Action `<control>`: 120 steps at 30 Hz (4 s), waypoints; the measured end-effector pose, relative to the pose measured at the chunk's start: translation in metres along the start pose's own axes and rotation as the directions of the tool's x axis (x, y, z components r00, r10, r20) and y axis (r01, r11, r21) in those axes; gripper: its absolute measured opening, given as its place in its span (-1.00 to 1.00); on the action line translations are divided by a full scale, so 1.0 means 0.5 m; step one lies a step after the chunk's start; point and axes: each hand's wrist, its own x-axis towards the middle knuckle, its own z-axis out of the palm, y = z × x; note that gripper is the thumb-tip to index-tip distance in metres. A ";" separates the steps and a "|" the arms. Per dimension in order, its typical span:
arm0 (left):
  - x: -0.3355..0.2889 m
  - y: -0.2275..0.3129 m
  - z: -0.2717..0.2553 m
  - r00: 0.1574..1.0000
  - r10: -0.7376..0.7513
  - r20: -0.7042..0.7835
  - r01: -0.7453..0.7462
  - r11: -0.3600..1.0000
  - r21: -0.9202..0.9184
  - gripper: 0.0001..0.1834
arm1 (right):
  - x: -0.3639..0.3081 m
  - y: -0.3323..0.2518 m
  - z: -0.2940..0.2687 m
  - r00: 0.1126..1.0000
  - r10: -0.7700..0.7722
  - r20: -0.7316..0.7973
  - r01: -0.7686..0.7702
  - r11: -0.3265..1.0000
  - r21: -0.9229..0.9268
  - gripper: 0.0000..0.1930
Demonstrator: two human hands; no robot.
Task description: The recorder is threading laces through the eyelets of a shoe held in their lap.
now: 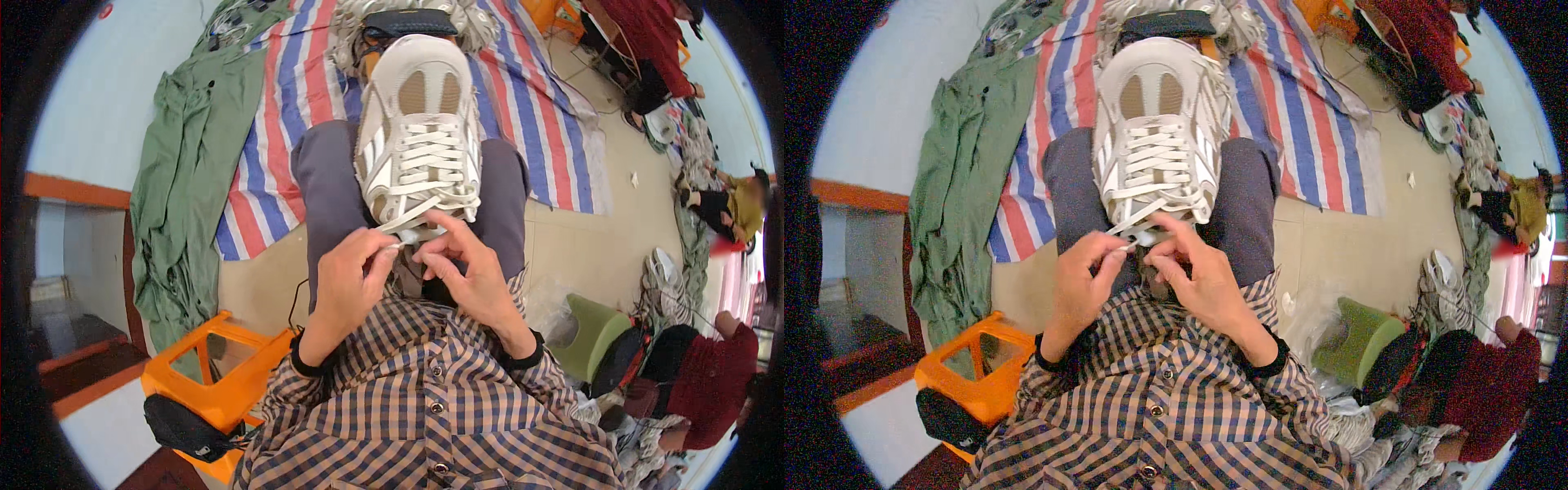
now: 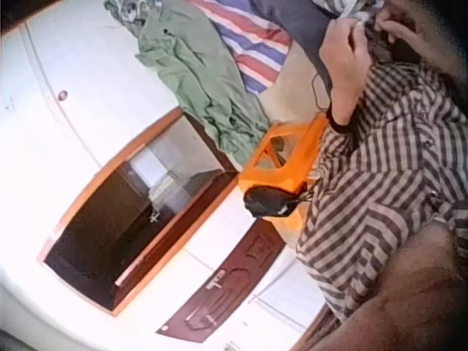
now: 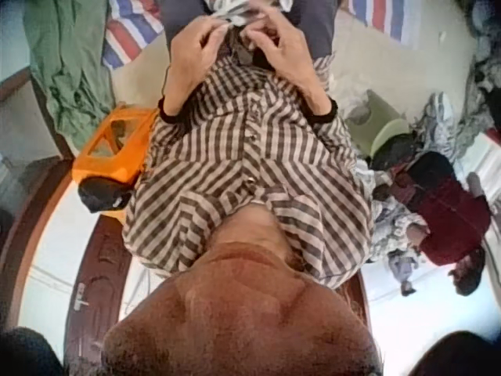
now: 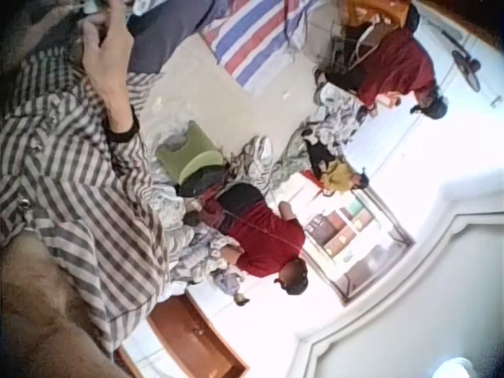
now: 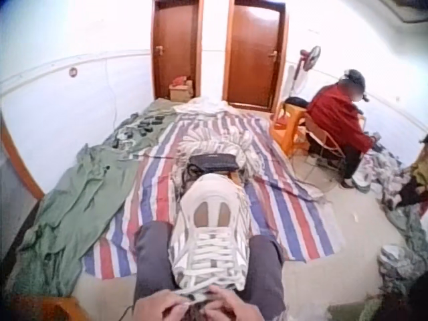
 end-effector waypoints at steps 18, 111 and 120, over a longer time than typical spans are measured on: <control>0.063 0.009 -0.008 0.971 0.115 -0.209 -0.061 0.967 0.246 -0.91 | 0.016 0.005 0.021 1.000 -0.004 0.011 0.004 1.000 0.011 -0.46; 0.056 -0.043 0.013 0.947 0.226 -0.227 -0.142 0.931 0.335 -0.73 | 0.088 0.000 0.013 0.981 -0.195 0.006 0.195 0.980 -0.042 -0.67; 0.045 -0.042 0.001 0.947 0.173 -0.271 -0.080 0.943 0.323 -0.71 | 0.121 0.036 0.068 0.890 -0.456 -0.017 0.401 0.799 -0.449 -0.90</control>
